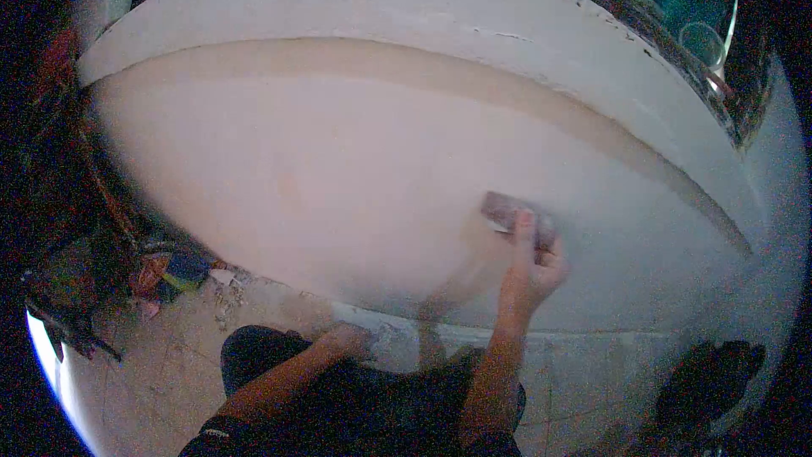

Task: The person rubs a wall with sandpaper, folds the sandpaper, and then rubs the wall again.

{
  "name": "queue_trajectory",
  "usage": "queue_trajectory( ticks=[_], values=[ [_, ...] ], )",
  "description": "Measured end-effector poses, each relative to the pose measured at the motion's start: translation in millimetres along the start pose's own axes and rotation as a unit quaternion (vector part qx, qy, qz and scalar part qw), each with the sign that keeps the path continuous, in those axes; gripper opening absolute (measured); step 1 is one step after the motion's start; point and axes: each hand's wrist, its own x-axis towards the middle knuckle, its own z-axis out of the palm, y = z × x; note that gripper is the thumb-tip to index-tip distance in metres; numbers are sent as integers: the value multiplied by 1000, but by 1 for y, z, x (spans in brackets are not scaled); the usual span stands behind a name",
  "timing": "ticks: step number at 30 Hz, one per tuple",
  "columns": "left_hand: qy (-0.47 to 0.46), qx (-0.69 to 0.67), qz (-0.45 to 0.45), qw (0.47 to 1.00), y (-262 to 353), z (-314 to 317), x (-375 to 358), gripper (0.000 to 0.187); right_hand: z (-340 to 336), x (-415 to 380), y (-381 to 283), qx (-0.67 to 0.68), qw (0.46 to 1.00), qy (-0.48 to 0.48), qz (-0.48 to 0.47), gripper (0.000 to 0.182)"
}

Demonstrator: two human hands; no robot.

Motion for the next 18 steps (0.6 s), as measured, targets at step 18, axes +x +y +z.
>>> queue_trajectory(
  ticks=[18],
  values=[
    [-27, -49, -56, 997, 26, -53, -34, 55, -5, 4, 6, 35, 996, 64, -53, 18]
  ],
)
